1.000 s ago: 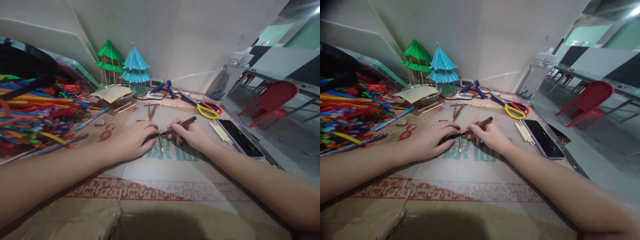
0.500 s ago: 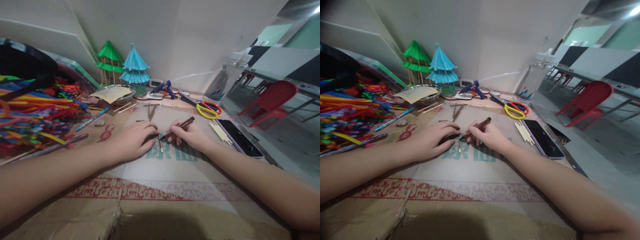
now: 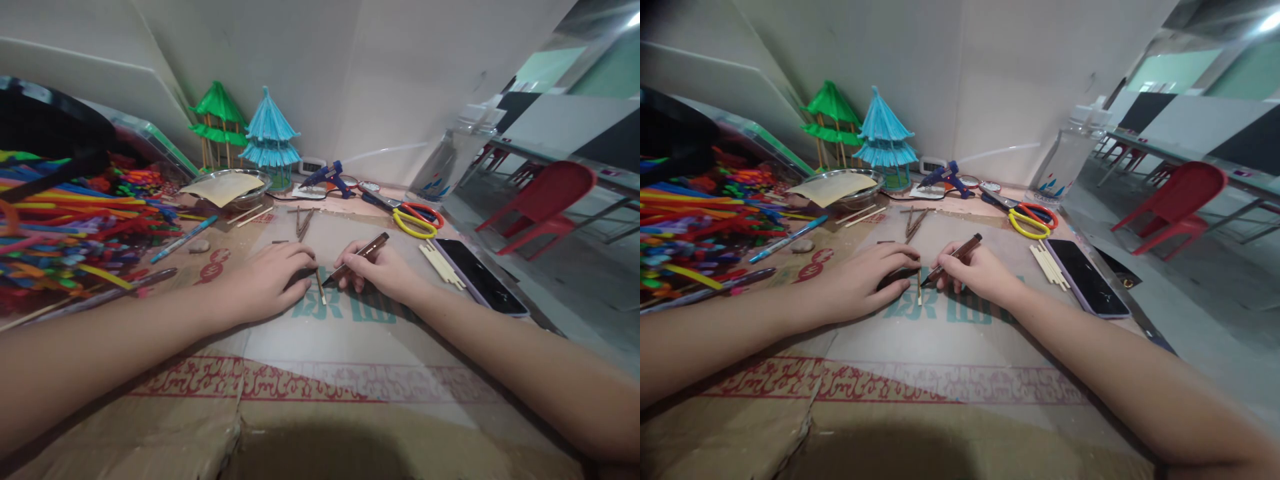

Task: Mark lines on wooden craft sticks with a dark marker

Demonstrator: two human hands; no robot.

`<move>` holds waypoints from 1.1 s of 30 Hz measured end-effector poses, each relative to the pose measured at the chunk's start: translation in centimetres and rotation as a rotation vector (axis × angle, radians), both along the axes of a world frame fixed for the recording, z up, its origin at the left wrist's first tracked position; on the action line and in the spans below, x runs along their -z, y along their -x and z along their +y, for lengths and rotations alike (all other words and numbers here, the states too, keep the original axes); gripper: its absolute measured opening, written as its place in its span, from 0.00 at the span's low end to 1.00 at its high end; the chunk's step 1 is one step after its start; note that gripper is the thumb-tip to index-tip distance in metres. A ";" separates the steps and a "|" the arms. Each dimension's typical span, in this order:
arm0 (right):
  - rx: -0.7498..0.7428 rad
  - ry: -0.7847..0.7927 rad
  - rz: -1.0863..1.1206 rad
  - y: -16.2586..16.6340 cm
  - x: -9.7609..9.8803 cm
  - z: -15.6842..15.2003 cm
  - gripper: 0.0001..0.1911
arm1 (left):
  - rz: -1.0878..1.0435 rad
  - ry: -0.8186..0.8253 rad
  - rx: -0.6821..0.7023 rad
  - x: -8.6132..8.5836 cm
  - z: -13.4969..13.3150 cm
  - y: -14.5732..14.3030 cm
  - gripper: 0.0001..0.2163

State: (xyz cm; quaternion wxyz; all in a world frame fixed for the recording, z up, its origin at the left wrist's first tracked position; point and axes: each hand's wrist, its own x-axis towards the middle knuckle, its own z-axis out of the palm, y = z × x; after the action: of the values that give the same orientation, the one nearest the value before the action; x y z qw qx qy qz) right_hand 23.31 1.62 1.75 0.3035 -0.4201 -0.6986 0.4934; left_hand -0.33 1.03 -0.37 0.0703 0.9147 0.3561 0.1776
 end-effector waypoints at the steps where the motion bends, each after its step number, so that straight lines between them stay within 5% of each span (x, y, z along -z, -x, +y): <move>1: -0.007 0.006 -0.003 0.0 -0.1 0.0 0.10 | -0.001 0.001 -0.001 0.0 0.0 0.0 0.15; 33: -0.061 -0.001 -0.009 0.0 -0.1 -0.2 0.11 | -0.003 -0.019 -0.008 0.2 0.1 0.1 0.13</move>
State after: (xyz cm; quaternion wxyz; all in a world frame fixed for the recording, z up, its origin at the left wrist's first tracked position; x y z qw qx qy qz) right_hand 23.35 1.40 1.85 0.2853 -0.4005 -0.7127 0.5002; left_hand -0.39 1.08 -0.60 0.0613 0.9137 0.3579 0.1826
